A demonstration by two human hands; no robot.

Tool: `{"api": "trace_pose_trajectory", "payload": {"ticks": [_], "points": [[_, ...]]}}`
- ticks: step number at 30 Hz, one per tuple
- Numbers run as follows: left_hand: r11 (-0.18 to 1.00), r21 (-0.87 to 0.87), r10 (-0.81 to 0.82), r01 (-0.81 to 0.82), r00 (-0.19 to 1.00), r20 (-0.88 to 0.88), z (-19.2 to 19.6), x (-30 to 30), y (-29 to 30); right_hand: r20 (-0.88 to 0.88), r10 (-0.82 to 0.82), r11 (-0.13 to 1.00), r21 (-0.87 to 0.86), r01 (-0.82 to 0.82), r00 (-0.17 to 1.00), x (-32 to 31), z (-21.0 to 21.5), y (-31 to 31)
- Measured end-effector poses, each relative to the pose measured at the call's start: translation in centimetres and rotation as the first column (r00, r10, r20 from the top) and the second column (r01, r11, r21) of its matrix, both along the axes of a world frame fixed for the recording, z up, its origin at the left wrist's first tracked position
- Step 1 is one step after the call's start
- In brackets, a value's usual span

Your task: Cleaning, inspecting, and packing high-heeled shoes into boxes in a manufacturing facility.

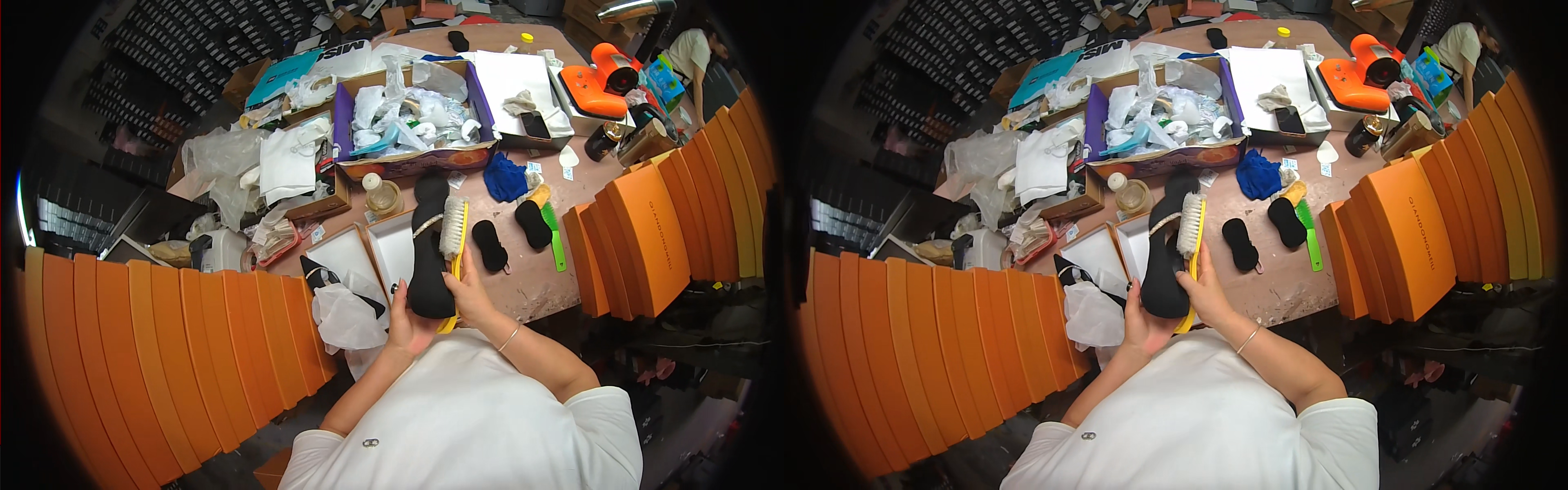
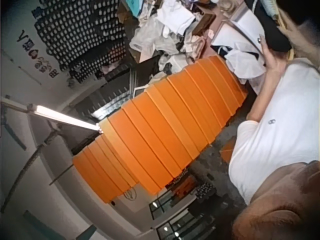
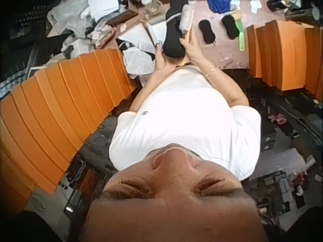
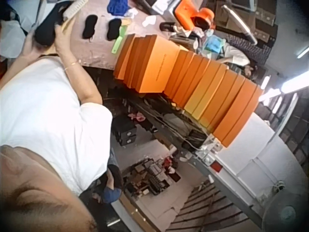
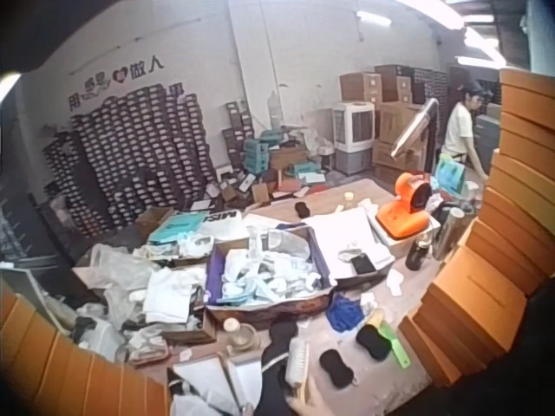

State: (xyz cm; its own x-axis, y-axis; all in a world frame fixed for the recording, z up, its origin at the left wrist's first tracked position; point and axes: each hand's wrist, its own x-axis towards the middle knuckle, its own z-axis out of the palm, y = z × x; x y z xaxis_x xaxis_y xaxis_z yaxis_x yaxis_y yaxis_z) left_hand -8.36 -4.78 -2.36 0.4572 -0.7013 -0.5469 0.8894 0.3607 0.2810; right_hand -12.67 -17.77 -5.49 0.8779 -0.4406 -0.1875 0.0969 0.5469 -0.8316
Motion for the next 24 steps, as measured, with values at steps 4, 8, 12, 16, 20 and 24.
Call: {"api": "trace_pose_trajectory", "payload": {"ticks": [4, 8, 12, 16, 20, 24], "points": [[0.977, -0.205, 0.033, -0.062, 0.99, -0.139, -1.1, 0.8, 0.5, -0.198, 0.142, 0.799, -0.556, -0.23, 0.97, -1.8, 2.6, -1.6], [0.99, -0.114, 0.072, -0.085, 0.991, -0.114, -2.1, 2.2, 1.3, -0.01, -0.048, 0.248, -0.969, 0.002, 0.999, -3.3, 5.9, -4.3], [0.991, -0.123, 0.039, -0.048, 0.997, -0.071, -5.1, 1.5, 2.4, -0.391, 0.348, -0.456, -0.865, -0.211, 0.852, -3.5, 7.9, -5.5], [0.98, 0.197, -0.082, 0.037, 0.971, 0.225, 0.0, 1.0, 1.4, -0.292, -0.318, -0.266, -0.886, -0.381, 0.902, -2.6, 6.4, -17.4], [0.974, 0.217, -0.005, -0.064, 0.952, 0.305, 1.0, 2.7, 0.0, -0.028, -0.142, 0.237, -0.971, 0.006, 0.989, -3.6, 6.0, -11.8], [0.999, 0.039, 0.0, -0.002, 0.999, 0.048, -3.4, 6.0, 2.5, -0.336, 0.473, 0.242, -0.84, -0.487, 0.815, -5.8, 8.3, -2.7]]}}
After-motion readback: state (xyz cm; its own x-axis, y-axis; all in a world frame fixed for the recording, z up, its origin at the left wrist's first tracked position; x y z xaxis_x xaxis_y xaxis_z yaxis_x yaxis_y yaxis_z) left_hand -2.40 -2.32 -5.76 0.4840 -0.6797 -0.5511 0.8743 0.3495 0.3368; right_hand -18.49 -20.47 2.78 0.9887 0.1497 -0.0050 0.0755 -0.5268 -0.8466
